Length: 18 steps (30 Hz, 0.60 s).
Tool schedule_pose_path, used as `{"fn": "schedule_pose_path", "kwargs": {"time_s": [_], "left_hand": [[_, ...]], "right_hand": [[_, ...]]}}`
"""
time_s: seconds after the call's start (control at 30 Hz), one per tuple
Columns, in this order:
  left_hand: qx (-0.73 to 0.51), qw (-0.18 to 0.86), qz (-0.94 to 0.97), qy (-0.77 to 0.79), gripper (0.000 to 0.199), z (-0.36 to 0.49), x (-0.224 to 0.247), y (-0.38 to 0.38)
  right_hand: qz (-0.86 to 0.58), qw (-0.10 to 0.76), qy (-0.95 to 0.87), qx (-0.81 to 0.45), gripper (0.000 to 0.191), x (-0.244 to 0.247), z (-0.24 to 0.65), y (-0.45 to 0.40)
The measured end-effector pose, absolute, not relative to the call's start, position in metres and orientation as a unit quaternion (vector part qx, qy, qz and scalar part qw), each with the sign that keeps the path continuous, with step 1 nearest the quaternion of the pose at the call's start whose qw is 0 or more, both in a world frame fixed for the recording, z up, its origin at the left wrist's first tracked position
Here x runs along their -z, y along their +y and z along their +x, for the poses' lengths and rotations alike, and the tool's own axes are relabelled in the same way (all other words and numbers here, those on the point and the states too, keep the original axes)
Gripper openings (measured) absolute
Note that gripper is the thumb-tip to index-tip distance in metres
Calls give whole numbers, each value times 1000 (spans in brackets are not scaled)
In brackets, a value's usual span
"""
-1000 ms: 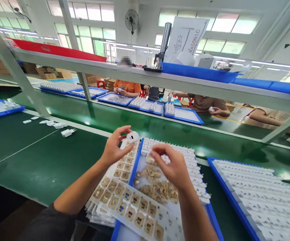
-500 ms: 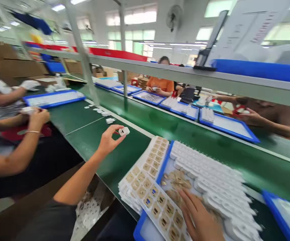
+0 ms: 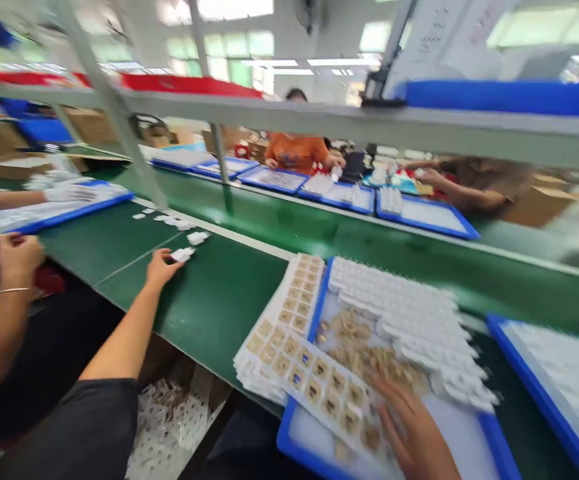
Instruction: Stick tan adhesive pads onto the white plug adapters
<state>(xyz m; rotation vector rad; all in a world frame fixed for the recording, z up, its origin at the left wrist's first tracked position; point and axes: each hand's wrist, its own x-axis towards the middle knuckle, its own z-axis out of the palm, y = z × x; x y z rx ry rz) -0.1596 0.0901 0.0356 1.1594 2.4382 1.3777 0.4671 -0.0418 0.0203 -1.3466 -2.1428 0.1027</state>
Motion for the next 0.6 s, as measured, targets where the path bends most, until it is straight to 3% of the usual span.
{"fn": "schedule_pose_path", "kwargs": {"time_s": [0.17, 0.27, 0.43, 0.6], "left_hand": [[-440, -13, 472, 764, 53, -139, -19, 95], [-415, 80, 640, 641, 48, -70, -22, 81], [-234, 231, 862, 384, 33, 91, -53, 37], [-120, 259, 922, 261, 32, 193, -71, 28]], "right_hand": [[-625, 250, -739, -20, 32, -29, 482, -67], [-671, 232, -703, -36, 33, -24, 493, -81], [-692, 201, -691, -53, 32, -13, 494, -88], [-671, 273, -685, -76, 15, -8, 488, -93]]}}
